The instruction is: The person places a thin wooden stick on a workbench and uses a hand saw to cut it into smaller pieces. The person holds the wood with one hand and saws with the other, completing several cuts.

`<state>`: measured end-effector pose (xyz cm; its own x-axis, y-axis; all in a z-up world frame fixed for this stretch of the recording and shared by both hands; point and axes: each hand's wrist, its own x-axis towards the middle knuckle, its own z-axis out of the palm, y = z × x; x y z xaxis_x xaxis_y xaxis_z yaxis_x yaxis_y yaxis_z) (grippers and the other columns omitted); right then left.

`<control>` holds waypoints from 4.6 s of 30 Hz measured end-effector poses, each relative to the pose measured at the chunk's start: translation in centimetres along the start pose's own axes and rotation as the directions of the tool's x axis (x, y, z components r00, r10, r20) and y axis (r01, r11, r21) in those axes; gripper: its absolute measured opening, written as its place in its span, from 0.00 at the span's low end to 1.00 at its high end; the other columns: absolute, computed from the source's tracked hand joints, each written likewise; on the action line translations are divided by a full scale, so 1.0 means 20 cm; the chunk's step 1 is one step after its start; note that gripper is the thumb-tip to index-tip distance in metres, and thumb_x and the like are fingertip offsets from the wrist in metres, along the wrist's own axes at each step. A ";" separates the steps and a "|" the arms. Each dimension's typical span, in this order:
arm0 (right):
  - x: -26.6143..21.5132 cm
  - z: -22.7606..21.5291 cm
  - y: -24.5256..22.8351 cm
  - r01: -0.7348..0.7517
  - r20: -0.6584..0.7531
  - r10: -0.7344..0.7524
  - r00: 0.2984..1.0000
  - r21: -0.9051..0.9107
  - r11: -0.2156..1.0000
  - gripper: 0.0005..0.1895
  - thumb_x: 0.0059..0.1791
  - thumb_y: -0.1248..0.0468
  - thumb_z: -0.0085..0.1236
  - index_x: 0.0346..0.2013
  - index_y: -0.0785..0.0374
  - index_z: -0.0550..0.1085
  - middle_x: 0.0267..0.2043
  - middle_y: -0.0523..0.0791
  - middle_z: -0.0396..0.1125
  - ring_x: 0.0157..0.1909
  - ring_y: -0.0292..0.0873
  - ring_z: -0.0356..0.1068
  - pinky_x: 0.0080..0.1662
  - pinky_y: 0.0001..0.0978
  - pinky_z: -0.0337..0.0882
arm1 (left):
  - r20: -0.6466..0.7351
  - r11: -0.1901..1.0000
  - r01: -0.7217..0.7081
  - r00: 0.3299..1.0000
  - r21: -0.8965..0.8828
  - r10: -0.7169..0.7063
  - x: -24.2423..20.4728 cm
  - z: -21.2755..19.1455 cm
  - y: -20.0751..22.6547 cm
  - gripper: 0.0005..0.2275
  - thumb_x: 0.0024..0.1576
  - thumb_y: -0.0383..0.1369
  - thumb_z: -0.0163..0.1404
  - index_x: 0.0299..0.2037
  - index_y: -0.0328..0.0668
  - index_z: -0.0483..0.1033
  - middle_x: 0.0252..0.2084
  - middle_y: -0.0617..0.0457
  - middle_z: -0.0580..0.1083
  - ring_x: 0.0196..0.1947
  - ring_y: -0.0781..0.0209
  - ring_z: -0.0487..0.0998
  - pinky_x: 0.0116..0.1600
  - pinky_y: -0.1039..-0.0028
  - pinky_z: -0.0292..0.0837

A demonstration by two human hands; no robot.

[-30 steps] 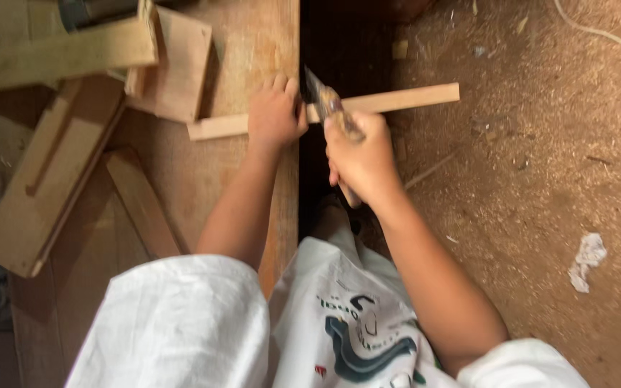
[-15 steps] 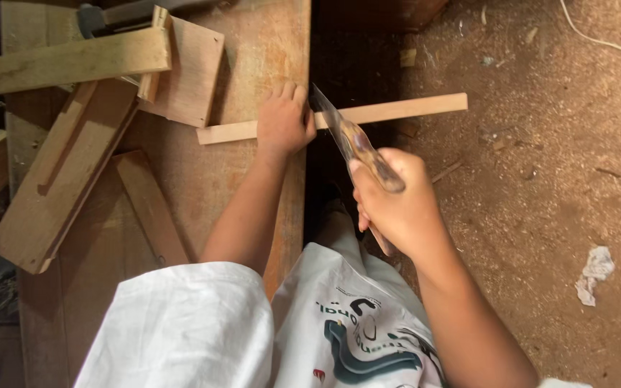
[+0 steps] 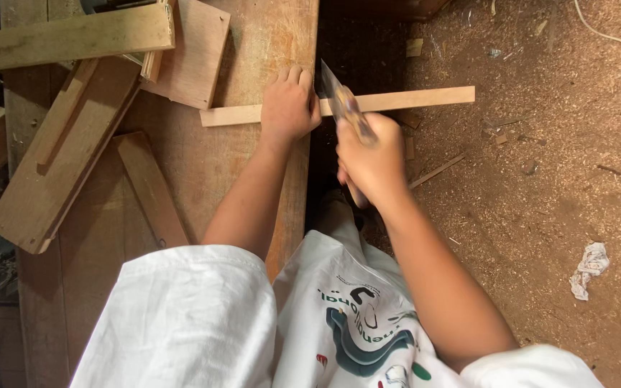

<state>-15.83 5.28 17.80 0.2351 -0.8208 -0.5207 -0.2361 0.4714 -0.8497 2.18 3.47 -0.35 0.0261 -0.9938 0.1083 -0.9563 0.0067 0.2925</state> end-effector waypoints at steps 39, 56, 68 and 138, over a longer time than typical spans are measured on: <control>-0.22 -0.03 0.22 0.201 -0.069 -0.203 0.977 -0.029 0.979 0.09 0.54 0.63 0.56 0.30 0.61 0.71 0.20 0.39 0.62 0.19 0.31 0.61 0.22 0.27 0.63 | -0.049 1.000 -0.012 0.999 0.015 0.012 0.03 -0.02 -0.01 0.14 0.43 0.33 0.53 0.38 0.35 0.71 0.40 0.41 0.71 0.44 0.43 0.73 0.46 0.56 0.68; -0.09 0.00 0.05 0.009 -0.027 -0.009 1.000 0.003 1.000 0.13 0.55 0.62 0.56 0.28 0.65 0.68 0.18 0.40 0.62 0.15 0.32 0.62 0.20 0.27 0.63 | -0.050 0.997 0.039 0.998 -0.059 -0.042 0.02 -0.04 0.02 0.08 0.48 0.32 0.53 0.35 0.39 0.72 0.40 0.45 0.73 0.45 0.45 0.74 0.47 0.57 0.69; -0.20 -0.12 0.25 0.302 0.007 -0.305 0.952 -0.159 0.940 0.22 0.56 0.67 0.51 0.63 0.64 0.58 0.36 0.41 0.67 0.33 0.29 0.69 0.36 0.22 0.72 | -0.100 0.981 0.192 0.976 -0.021 -0.193 0.03 -0.03 0.10 0.08 0.49 0.34 0.53 0.35 0.41 0.79 0.39 0.49 0.76 0.45 0.47 0.75 0.46 0.56 0.68; -0.12 -0.16 -0.25 0.180 0.053 -0.185 0.981 0.098 0.979 0.04 0.54 0.72 0.51 0.40 0.61 0.68 0.24 0.35 0.59 0.20 0.25 0.57 0.23 0.20 0.58 | -0.338 0.980 0.197 0.922 -0.003 -0.187 0.07 0.08 0.07 0.05 0.45 0.30 0.52 0.29 0.41 0.74 0.39 0.47 0.76 0.46 0.48 0.76 0.45 0.57 0.71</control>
<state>-18.27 3.88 23.65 0.3243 -0.8756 -0.3579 -0.0968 0.3456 -0.9334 0.51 2.00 -1.29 0.3010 -0.8803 0.3666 -0.9315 -0.1892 0.3107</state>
